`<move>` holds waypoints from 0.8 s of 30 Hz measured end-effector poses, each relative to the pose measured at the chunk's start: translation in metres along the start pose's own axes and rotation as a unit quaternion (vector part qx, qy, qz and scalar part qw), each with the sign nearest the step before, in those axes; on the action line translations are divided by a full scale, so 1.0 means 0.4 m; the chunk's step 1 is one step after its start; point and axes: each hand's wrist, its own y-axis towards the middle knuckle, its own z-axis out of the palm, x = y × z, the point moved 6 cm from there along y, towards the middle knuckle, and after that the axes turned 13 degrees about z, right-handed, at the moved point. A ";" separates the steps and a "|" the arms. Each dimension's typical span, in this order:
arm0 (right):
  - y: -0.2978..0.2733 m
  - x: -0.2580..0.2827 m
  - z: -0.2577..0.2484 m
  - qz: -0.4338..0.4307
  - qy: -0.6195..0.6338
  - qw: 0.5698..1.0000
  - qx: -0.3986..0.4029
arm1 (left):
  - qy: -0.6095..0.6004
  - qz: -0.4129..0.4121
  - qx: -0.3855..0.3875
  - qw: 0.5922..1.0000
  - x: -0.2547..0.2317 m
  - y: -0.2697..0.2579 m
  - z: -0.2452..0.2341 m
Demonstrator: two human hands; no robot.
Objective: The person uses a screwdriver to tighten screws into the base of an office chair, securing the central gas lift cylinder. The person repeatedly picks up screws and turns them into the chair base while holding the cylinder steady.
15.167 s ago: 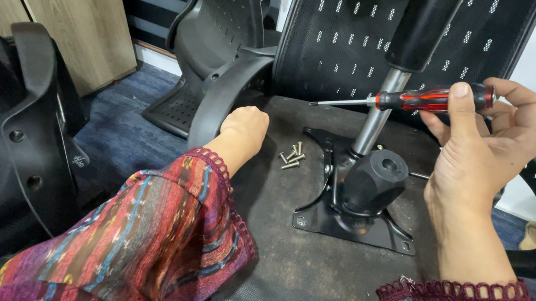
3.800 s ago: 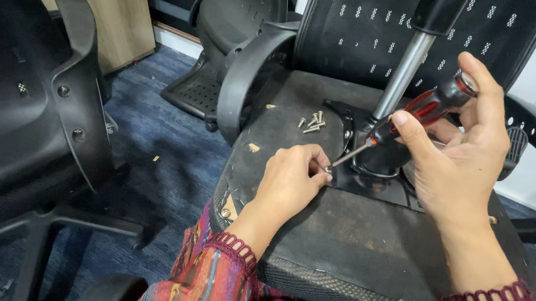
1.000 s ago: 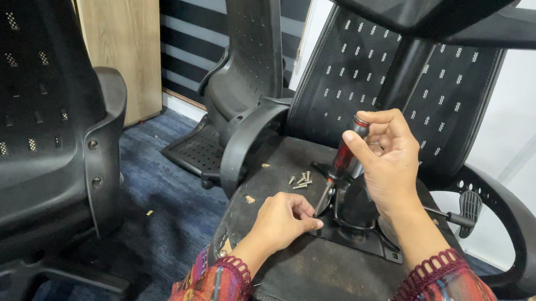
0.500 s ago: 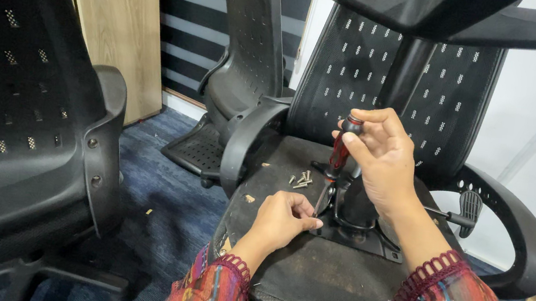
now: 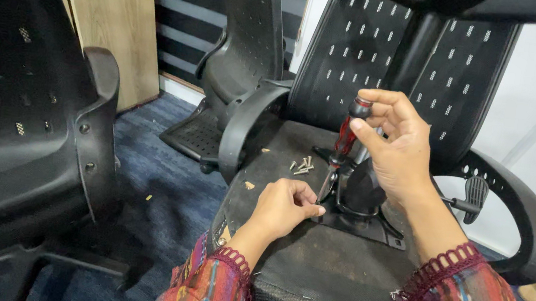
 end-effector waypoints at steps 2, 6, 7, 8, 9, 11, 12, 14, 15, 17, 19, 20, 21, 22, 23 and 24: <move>-0.004 0.004 0.003 0.011 0.014 1.000 0.011 | 0.004 0.007 -0.002 1.000 -0.005 -0.002 -0.003; -0.003 0.003 0.016 0.035 0.101 0.993 0.047 | 0.000 -0.006 0.000 1.000 -0.011 -0.006 -0.006; -0.006 0.005 0.017 0.020 0.080 0.996 0.030 | 0.002 -0.002 -0.002 1.000 -0.014 -0.005 -0.008; -0.012 0.005 0.019 0.004 0.059 0.998 0.014 | 0.004 0.001 -0.004 1.000 -0.017 -0.006 -0.009; -0.016 0.006 0.020 -0.011 0.037 0.999 -0.002 | 0.002 -0.005 -0.001 1.000 -0.017 -0.007 -0.008; -0.015 0.003 0.018 -0.026 0.040 0.998 -0.037 | -0.001 -0.016 0.005 1.000 -0.016 -0.008 -0.006; -0.015 0.002 0.015 -0.033 0.041 0.997 -0.055 | 0.001 -0.014 0.004 1.000 -0.018 -0.008 -0.008; -0.010 0.000 0.013 -0.029 0.026 0.997 -0.060 | 0.004 -0.010 0.003 1.000 -0.021 -0.008 -0.009; -0.008 0.001 0.010 -0.026 0.019 0.997 -0.063 | 0.005 -0.011 0.004 1.000 -0.021 -0.008 -0.009; -0.005 0.010 0.011 -0.035 0.012 0.998 -0.042 | 0.009 -0.012 0.005 1.000 -0.024 -0.009 -0.009; -0.004 0.015 0.016 -0.028 0.030 0.999 -0.023 | 0.010 -0.015 0.007 1.000 -0.027 -0.011 -0.010; -0.005 0.014 0.019 -0.015 0.051 0.998 -0.015 | 0.011 -0.016 0.008 1.000 -0.028 -0.013 -0.010; -0.005 0.013 0.021 -0.003 0.072 0.997 -0.008 | 0.010 -0.012 0.007 1.000 -0.031 -0.013 -0.010; -0.006 0.011 0.022 0.009 0.079 0.997 -0.007 | 0.010 -0.007 0.007 1.000 -0.034 -0.014 -0.011; -0.007 0.009 0.022 0.022 0.086 0.996 -0.006 | 0.009 -0.002 0.006 1.000 -0.037 -0.014 -0.011; -0.009 0.006 0.022 0.034 0.093 0.995 -0.006 | 0.008 -0.005 0.008 1.000 -0.039 -0.014 -0.011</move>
